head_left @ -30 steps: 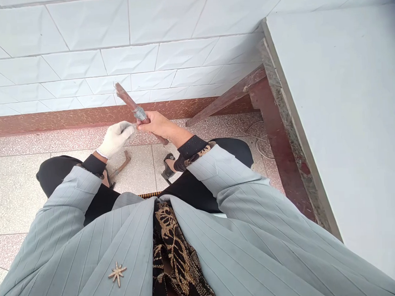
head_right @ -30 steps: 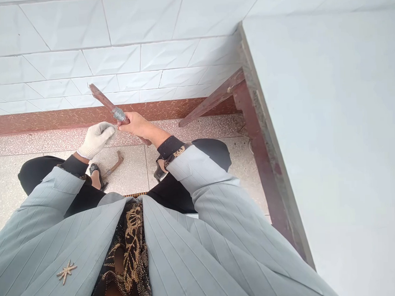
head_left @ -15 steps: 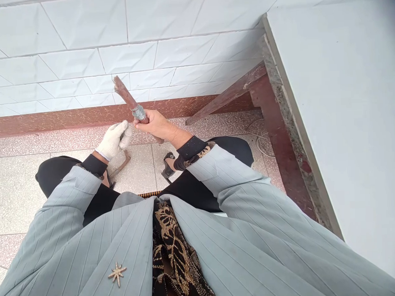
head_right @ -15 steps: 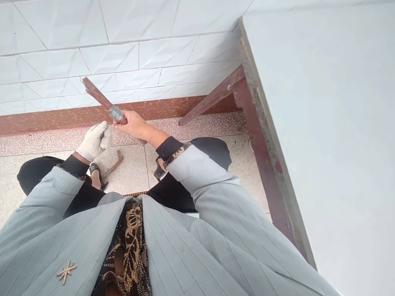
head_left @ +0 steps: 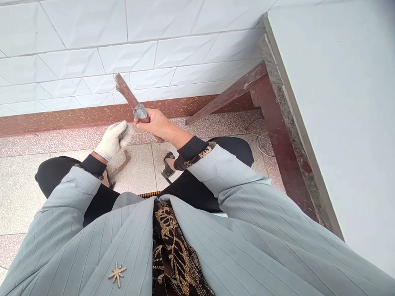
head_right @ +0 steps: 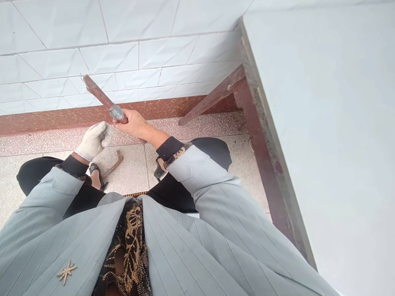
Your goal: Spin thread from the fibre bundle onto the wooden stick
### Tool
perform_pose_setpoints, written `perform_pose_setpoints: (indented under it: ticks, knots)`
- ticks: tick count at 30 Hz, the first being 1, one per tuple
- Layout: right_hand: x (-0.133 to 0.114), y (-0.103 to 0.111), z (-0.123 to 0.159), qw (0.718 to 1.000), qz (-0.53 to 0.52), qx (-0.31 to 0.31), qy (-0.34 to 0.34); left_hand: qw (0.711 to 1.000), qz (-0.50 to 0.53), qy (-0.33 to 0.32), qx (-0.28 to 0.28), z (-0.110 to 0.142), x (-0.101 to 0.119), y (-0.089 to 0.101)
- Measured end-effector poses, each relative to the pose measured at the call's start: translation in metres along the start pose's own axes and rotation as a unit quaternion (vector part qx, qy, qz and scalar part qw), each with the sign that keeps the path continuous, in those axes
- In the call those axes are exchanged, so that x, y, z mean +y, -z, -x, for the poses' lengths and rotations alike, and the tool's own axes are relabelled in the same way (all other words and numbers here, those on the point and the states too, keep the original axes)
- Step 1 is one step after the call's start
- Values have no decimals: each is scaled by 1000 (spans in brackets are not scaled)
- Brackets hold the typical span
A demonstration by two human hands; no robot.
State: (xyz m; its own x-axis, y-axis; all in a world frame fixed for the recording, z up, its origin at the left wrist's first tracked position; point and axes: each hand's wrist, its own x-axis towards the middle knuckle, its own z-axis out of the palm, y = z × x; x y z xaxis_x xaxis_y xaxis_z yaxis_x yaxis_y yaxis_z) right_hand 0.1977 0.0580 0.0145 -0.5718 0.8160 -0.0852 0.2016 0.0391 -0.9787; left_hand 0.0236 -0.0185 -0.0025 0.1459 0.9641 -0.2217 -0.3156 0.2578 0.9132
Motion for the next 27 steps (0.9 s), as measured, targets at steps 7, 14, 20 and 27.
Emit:
perform_pose_setpoints:
  ticks: [7, 14, 20, 27]
  knots:
    - [-5, 4, 1, 987, 149, -4, 57, 998, -44, 32, 43, -6, -7, 11]
    - [-3, 3, 1, 970, 234, -20, 59, 998, 36, 55, 19, -5, -4, 14]
    - [4, -2, -2, 990, 137, 8, -17, 999, -36, 11, 0, -1, -1, 10]
    - [-5, -5, 1, 951, -194, 14, -242, 886, -385, -244, 80, -8, -12, 16]
